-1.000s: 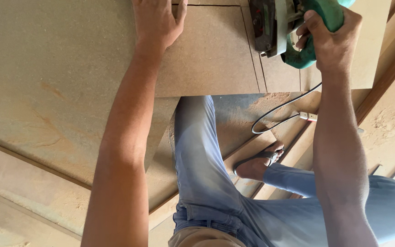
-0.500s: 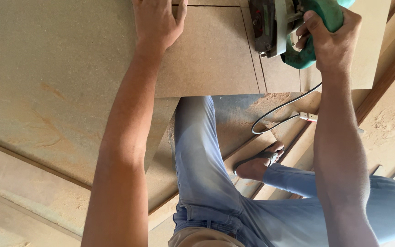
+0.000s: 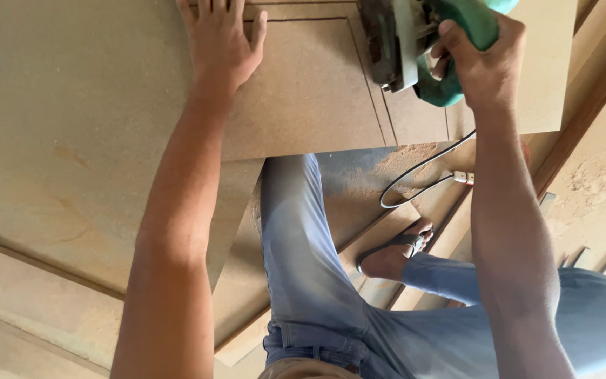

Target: The person cuts a board along a marked line using a circular saw, holding the board in place by hand.

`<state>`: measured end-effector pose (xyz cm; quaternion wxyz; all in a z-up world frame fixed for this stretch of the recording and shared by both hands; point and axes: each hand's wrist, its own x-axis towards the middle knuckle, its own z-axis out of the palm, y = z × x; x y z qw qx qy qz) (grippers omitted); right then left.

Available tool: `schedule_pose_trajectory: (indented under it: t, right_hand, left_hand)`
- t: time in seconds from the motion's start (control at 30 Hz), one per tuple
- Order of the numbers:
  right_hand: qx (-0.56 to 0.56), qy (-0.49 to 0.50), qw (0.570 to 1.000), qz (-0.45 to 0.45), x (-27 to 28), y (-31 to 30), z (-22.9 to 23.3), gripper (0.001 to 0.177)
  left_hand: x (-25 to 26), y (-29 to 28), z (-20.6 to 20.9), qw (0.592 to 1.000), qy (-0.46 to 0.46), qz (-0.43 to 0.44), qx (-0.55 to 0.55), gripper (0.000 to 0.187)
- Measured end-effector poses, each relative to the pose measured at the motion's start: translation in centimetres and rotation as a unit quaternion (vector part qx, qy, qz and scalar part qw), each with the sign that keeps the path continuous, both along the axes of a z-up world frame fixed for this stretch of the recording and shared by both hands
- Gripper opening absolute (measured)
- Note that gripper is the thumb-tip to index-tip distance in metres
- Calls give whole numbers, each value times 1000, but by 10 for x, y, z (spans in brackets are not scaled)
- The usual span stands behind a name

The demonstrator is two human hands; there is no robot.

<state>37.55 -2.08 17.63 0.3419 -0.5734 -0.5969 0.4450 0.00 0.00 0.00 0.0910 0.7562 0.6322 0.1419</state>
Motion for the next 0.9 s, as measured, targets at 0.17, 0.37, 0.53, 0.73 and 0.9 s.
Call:
schedule_pose_trajectory:
  t: [0.17, 0.37, 0.53, 0.73, 0.9]
  right_hand:
    - [-20, 16, 1000, -18, -7, -6, 12, 27]
    - [16, -38, 998, -41, 7, -42, 48, 31]
    - [70, 87, 974, -197, 43, -125, 68, 36]
    - [75, 285, 818, -494, 91, -241, 26, 34]
    - [102, 446, 681, -572, 132, -320, -47, 35]
  left_hand:
    - [3, -1, 26, 996, -3, 14, -87, 67]
    - [7, 1, 49, 984, 43, 20, -173, 68]
    - [10, 2, 53, 983, 54, 23, -176, 67]
    - [12, -1, 56, 985, 49, 21, -163, 68]
    - [10, 0, 45, 987, 68, 13, -142, 67]
